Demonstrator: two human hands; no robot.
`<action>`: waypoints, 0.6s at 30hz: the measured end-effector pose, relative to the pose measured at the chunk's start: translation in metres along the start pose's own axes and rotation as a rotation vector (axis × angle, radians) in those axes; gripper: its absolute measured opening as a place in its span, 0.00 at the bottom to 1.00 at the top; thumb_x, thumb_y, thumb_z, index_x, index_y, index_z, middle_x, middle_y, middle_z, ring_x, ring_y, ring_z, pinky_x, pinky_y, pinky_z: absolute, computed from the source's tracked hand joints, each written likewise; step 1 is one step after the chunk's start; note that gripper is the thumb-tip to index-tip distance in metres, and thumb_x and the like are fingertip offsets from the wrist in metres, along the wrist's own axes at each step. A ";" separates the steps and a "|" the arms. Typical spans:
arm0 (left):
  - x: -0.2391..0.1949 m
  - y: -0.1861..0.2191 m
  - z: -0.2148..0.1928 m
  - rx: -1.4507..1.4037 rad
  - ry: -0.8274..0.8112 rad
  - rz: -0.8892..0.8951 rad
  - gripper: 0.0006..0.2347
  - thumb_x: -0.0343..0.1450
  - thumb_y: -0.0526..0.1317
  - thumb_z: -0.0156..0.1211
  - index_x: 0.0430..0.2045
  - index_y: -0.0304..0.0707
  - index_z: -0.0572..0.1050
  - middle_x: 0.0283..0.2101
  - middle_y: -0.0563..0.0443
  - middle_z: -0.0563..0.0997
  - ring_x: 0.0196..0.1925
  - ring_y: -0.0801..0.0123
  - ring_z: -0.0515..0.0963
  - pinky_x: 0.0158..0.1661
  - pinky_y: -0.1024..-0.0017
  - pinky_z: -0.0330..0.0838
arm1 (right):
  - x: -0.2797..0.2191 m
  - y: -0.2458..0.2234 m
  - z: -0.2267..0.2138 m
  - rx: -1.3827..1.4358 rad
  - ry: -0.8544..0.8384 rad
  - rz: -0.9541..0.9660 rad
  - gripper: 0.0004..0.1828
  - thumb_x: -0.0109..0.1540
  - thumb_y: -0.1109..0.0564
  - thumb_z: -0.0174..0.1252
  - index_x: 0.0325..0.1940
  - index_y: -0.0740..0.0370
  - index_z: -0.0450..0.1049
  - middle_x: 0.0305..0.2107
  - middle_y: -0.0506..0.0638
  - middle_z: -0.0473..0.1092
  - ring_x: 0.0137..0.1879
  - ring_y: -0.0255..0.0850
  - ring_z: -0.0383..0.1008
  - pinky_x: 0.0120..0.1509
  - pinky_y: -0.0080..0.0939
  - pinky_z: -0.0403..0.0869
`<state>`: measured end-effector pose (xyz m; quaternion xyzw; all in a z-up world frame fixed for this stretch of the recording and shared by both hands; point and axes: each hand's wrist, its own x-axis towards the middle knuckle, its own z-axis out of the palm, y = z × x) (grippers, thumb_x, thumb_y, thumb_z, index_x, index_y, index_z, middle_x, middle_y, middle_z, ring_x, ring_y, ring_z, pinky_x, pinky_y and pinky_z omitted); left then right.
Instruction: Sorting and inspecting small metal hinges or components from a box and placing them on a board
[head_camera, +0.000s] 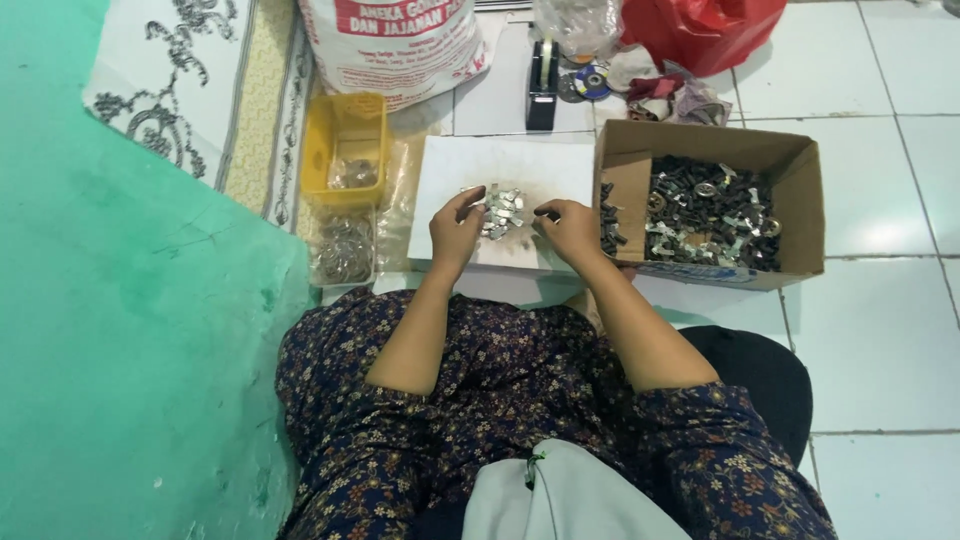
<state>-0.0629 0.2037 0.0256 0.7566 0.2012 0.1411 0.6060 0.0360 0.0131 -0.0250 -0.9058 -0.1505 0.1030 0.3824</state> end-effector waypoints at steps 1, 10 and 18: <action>0.000 0.000 0.006 0.001 -0.015 0.000 0.15 0.71 0.33 0.59 0.52 0.43 0.80 0.53 0.38 0.82 0.56 0.47 0.81 0.55 0.56 0.76 | -0.006 0.001 -0.010 0.001 0.008 0.012 0.11 0.62 0.57 0.65 0.48 0.55 0.83 0.35 0.55 0.80 0.43 0.50 0.82 0.48 0.47 0.80; 0.013 -0.027 0.096 0.054 -0.192 0.059 0.13 0.72 0.37 0.61 0.50 0.53 0.81 0.49 0.49 0.85 0.49 0.59 0.85 0.45 0.66 0.81 | -0.015 0.089 -0.117 -0.067 0.099 0.171 0.13 0.61 0.60 0.66 0.50 0.62 0.83 0.38 0.64 0.79 0.46 0.59 0.81 0.49 0.53 0.79; 0.009 -0.021 0.205 0.173 -0.459 0.210 0.13 0.70 0.32 0.62 0.47 0.48 0.82 0.44 0.48 0.85 0.48 0.55 0.84 0.45 0.65 0.82 | -0.021 0.229 -0.160 0.080 0.244 0.459 0.13 0.57 0.60 0.70 0.46 0.59 0.83 0.37 0.66 0.77 0.43 0.60 0.80 0.37 0.50 0.79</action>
